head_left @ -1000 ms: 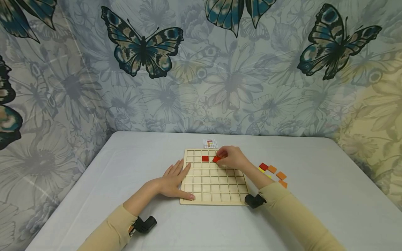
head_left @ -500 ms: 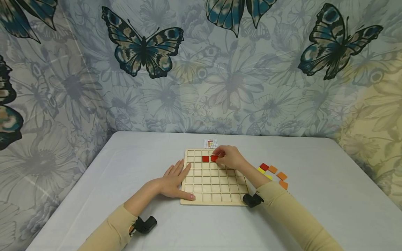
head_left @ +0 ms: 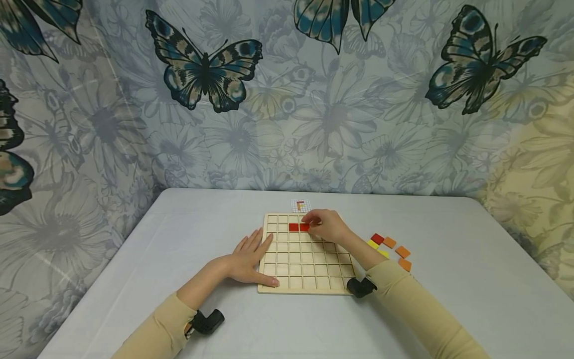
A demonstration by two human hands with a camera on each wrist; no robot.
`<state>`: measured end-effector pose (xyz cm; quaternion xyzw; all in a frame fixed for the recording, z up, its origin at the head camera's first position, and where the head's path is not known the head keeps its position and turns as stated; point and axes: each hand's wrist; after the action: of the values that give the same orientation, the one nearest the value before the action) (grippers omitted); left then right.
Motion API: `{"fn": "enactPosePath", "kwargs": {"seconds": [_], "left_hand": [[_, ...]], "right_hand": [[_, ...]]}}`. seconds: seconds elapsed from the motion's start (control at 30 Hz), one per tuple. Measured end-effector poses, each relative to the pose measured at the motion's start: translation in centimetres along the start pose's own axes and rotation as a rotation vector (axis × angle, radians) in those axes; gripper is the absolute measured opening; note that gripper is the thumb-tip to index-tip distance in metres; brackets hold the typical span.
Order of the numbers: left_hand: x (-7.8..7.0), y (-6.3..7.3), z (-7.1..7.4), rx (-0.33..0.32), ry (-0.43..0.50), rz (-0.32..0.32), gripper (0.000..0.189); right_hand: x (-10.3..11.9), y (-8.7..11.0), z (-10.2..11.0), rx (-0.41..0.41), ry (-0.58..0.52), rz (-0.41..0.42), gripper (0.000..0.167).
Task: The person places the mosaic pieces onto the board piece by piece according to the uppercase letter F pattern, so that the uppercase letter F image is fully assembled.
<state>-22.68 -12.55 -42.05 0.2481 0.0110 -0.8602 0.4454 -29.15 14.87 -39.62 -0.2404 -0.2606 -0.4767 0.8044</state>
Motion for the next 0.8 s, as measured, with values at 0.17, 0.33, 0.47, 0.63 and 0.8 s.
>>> {"fn": "enactPosePath", "kwargs": {"seconds": [0.17,0.33,0.47,0.63,0.8], "left_hand": [[-0.5,0.3,0.4,0.010,-0.008,0.007,0.118],[-0.5,0.3,0.4,0.013,-0.004,0.007,0.120],[-0.5,0.3,0.4,0.013,-0.010,0.014,0.119],[-0.7,0.3,0.5,0.011,-0.027,0.023,0.117],[-0.8,0.3,0.5,0.013,-0.030,0.025,0.117]], "right_hand": [[0.0,0.0,0.0,-0.001,0.002,-0.012,0.023],[0.1,0.3,0.4,-0.014,0.005,-0.039,0.020],[-0.3,0.8,0.9,-0.030,0.005,-0.076,0.016],[-0.9,1.4,1.7,-0.052,0.011,-0.120,0.012],[-1.4,2.4,2.6,-0.062,0.004,-0.159,0.013]]}}
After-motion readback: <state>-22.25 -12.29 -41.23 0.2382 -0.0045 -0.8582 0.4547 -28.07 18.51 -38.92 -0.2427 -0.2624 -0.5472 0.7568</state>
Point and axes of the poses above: each hand's wrist, its own y-axis away from the middle knuckle, its own z-axis out of the back of the hand, x = y × z, and after that the axes turned 1 degree about -x, right-handed
